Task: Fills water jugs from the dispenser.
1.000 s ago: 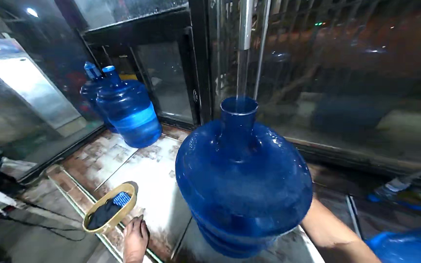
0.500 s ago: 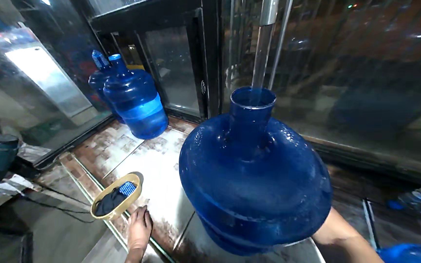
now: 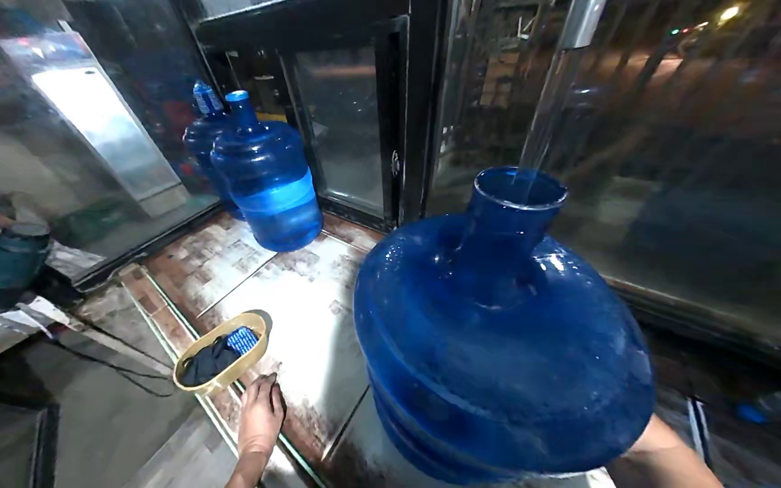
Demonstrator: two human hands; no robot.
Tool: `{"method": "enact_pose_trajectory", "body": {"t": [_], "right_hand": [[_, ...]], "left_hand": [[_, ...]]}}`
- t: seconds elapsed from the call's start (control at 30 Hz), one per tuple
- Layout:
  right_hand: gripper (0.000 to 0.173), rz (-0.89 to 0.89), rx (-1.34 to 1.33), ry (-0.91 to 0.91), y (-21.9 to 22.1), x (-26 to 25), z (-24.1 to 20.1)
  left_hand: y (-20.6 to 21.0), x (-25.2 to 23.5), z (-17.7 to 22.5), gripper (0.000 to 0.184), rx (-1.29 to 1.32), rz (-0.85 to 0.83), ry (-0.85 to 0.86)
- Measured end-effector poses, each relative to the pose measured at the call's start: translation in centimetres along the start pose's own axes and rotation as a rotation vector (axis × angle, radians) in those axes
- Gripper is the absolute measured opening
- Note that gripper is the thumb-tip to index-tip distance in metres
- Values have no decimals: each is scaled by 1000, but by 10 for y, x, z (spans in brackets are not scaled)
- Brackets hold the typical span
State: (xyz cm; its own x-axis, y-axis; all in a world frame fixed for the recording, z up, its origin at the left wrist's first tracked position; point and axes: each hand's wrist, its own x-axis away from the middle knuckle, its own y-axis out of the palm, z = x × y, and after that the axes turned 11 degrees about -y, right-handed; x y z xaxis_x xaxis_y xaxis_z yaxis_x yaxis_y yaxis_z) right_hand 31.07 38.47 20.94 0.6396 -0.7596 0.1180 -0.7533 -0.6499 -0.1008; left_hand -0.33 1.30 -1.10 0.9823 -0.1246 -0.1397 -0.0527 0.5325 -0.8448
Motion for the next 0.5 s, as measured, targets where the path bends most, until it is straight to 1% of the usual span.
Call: {"method": "enact_pose_trajectory", "body": {"t": [0.03, 0.1, 0.2, 0.27, 0.37, 0.5], "right_hand": [[24, -31, 57, 11, 0, 1, -4], [26, -76, 135, -26, -3, 1, -3], [25, -1, 71, -60, 2, 2, 1], [25, -31, 84, -75, 0, 2, 1], [27, -31, 162, -40, 1, 4, 0], [27, -170, 348, -29, -7, 4, -3]], "left_hand": [[-1, 0, 0, 31, -4, 0, 0], [-1, 0, 0, 31, -17, -5, -6], [1, -1, -2, 31, -24, 2, 5], [1, -1, -2, 30, -19, 9, 11], [-1, -1, 1, 30, -19, -7, -6], [-1, -1, 1, 31, -26, -14, -6]]}}
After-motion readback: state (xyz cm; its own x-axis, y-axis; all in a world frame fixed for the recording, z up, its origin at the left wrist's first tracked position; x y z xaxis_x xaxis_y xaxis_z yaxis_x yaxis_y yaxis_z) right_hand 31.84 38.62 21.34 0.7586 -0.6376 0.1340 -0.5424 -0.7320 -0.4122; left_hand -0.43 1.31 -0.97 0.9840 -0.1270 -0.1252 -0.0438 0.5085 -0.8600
